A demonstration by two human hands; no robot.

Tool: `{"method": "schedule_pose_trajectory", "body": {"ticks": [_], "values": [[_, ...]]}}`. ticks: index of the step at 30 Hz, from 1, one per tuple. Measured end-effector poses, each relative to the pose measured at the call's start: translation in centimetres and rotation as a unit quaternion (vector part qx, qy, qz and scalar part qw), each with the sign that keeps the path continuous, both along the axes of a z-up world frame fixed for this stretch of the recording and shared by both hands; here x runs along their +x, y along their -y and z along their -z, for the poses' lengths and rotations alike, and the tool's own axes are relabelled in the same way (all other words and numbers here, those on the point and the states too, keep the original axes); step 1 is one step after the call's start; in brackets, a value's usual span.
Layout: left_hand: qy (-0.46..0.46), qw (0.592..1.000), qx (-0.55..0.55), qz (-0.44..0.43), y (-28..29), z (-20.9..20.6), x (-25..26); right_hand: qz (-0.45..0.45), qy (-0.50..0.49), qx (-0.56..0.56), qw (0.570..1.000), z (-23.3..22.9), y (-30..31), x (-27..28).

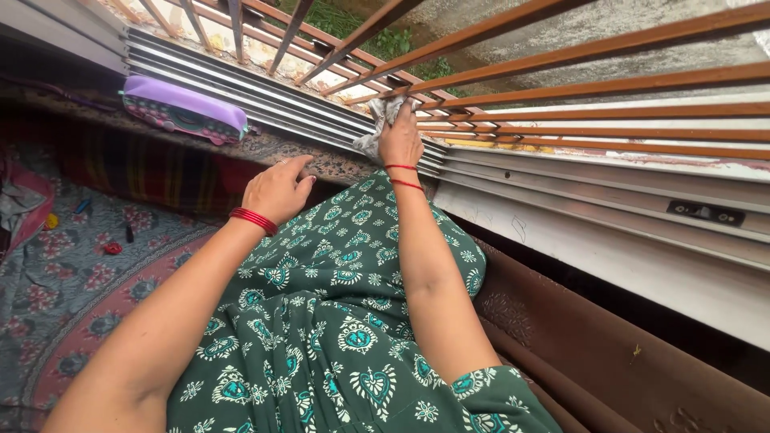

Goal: Cleaning the metal bars and glass surface of a window using a dry cloth.

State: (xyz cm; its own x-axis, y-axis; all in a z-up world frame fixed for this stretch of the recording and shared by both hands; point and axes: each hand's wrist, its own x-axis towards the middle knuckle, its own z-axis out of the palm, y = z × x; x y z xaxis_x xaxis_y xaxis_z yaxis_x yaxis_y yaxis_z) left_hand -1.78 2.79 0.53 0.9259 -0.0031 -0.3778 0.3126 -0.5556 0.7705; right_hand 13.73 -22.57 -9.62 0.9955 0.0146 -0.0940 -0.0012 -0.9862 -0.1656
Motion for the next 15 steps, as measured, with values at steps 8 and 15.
{"method": "schedule_pose_trajectory", "body": {"ticks": [8,15], "values": [[-0.006,1.000,0.011,-0.020,-1.5,0.6,-0.8,0.111,-0.153,0.052,0.981,9.2,2.4,6.5],[0.013,0.999,0.008,-0.031,-1.3,1.2,-1.4,0.081,-0.149,0.058,0.984,9.3,1.7,5.2]]}}
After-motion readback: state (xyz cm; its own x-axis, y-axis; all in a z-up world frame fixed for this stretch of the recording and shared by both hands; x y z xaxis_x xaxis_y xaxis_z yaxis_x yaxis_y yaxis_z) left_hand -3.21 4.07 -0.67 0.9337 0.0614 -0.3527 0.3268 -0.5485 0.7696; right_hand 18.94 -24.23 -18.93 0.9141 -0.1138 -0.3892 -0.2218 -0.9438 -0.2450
